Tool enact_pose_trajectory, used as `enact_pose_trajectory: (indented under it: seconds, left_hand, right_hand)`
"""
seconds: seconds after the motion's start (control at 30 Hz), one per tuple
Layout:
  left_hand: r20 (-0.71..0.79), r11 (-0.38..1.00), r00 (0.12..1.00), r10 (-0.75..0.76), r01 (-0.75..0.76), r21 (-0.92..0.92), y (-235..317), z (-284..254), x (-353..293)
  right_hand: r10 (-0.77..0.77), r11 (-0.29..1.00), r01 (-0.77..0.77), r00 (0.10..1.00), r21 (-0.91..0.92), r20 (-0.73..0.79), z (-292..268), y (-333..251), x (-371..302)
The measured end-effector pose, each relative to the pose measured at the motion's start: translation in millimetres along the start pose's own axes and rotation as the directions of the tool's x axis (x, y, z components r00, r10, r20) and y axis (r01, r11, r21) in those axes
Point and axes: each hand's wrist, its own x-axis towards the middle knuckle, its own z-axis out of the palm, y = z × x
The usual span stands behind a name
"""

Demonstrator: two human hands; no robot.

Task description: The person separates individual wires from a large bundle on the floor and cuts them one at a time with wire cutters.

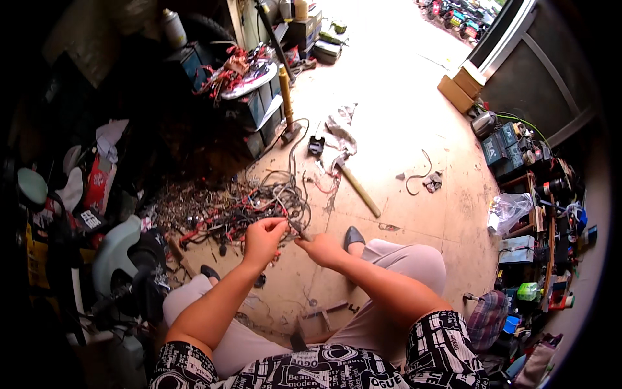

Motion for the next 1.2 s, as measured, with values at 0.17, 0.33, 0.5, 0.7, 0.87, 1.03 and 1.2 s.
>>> enact_pose_trajectory:
  seconds: [0.17,0.33,0.5,0.7,0.87,1.03,1.2]
  left_hand:
    - [0.036,0.994,0.998,0.056,-0.052,-0.098,0,9,7]
    - [0.066,0.991,0.995,-0.069,0.076,-0.114,14,22,4]
    - [0.113,0.991,0.991,-0.071,0.084,-0.107,-5,25,9]
    - [0.275,0.868,0.926,-0.259,0.348,-0.354,7,34,3]
    - [0.326,0.998,0.945,-0.033,0.046,-0.032,-13,36,0]
    - [0.467,0.997,0.884,0.016,0.021,-0.073,-9,27,-6]
    - [0.607,0.954,0.752,-0.258,0.299,0.034,-3,39,-16]
  right_hand:
    - [-0.03,0.999,0.028,0.997,-0.037,-0.072,-9,-5,-8]
    - [-0.115,0.993,0.11,0.975,-0.041,-0.189,-7,20,-1]
    - [-0.104,0.991,0.082,0.969,-0.108,-0.224,-7,24,0]
    - [-0.066,0.982,0.013,0.957,-0.188,-0.282,-16,25,1]
    - [-0.112,0.971,0.152,0.972,0.186,-0.208,-22,9,9]
    - [-0.071,0.868,0.041,0.997,0.494,0.043,-26,-16,-12]
    - [-0.038,0.945,0.027,0.999,0.327,0.025,-19,0,4]
